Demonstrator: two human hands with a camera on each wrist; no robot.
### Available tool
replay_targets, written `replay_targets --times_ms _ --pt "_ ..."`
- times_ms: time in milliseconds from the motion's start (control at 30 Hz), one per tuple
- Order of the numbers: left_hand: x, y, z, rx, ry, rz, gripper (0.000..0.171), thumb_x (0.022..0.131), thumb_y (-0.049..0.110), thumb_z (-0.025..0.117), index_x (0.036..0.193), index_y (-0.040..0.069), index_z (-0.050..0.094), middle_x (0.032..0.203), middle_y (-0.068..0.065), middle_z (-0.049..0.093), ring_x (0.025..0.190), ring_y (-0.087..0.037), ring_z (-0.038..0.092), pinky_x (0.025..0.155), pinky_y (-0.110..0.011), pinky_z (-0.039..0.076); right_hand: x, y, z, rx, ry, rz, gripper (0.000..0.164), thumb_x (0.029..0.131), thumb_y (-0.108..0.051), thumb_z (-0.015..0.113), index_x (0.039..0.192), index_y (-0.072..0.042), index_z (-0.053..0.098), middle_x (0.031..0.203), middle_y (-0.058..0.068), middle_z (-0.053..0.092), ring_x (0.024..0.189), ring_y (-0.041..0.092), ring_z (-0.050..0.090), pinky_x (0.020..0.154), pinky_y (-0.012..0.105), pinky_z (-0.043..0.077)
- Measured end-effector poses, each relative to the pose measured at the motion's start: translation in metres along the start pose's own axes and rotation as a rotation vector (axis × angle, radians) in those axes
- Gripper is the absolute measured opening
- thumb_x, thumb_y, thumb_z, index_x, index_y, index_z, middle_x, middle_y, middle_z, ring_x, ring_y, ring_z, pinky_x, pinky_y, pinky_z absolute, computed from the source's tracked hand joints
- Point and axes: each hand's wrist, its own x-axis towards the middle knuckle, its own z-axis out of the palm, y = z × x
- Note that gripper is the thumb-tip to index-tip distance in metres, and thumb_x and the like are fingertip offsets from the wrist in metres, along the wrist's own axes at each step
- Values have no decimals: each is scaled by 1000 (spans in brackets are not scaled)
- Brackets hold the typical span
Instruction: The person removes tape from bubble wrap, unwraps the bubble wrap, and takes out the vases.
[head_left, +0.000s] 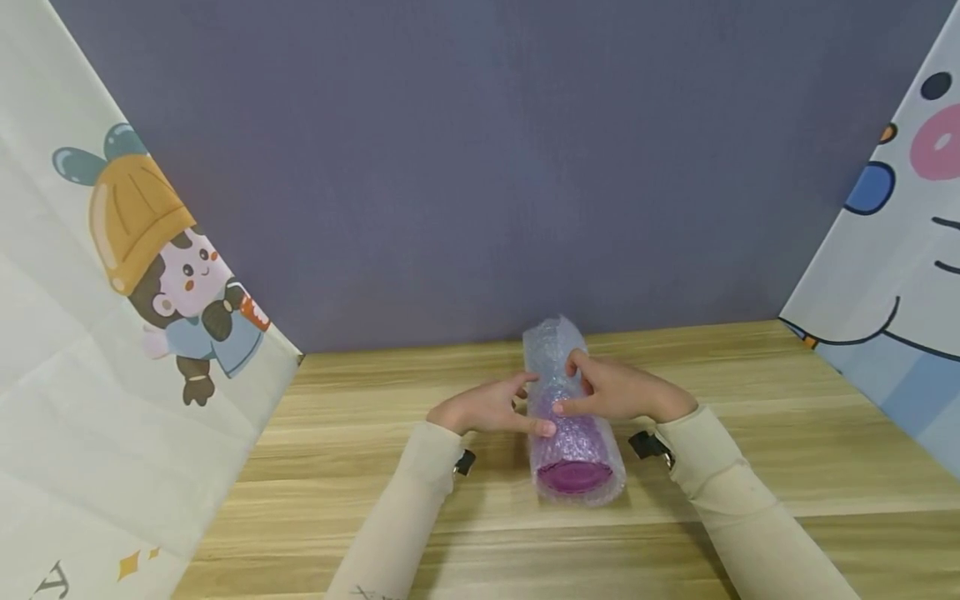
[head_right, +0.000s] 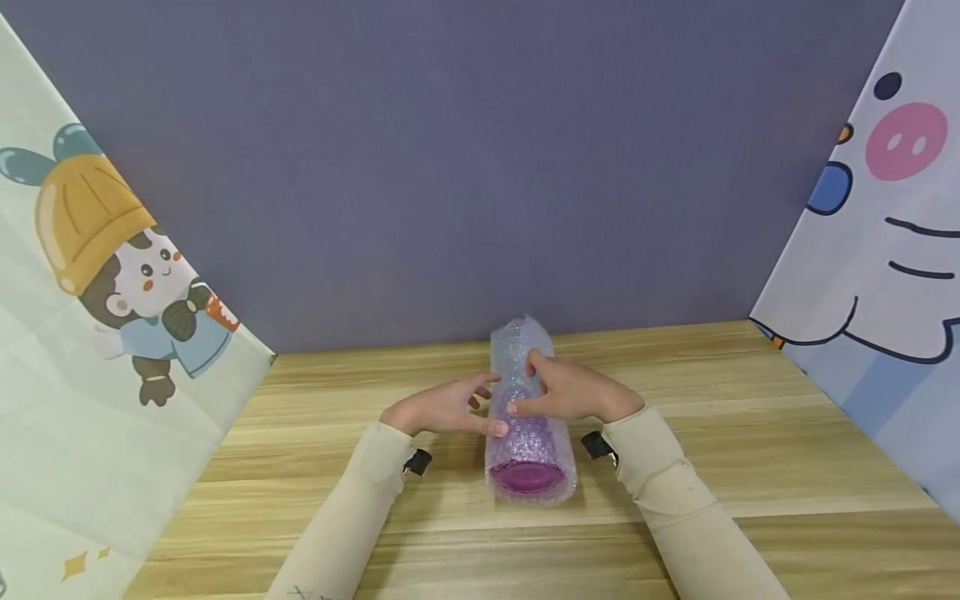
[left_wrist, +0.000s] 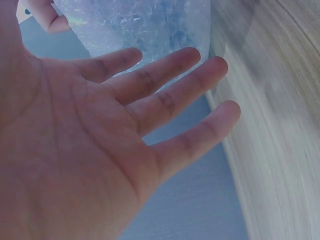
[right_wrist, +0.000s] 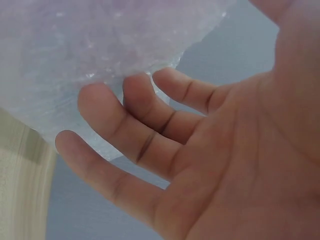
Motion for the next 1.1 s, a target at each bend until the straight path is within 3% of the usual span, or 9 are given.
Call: replay_targets --times_ms 267,567,1100 --pt "1 -1 -1 -23 -24 6 104 86 66 71 164 22 19 160 -15 43 145 -30 46 109 -48 51 2 4 -2 84 -5 17 42 95 -41 71 115 -11 48 72 -1 47 58 10 41 51 26 39" --pt "0 -1 0 -29 -37 -6 104 86 67 70 165 25 17 162 -13 40 146 -28 45 109 -48 50 0 9 -5 110 0 -39 31 99 -28 67 114 -7 50 75 0 50 64 12 46 55 27 42" --pt "-1 -2 1 -35 -43 -16 103 87 68 69 165 28 15 162 -13 41 146 -27 46 111 -48 49 3 12 -5 82 46 -38 19 99 -19 65 109 -7 55 76 2 55 65 12 50 56 26 44"
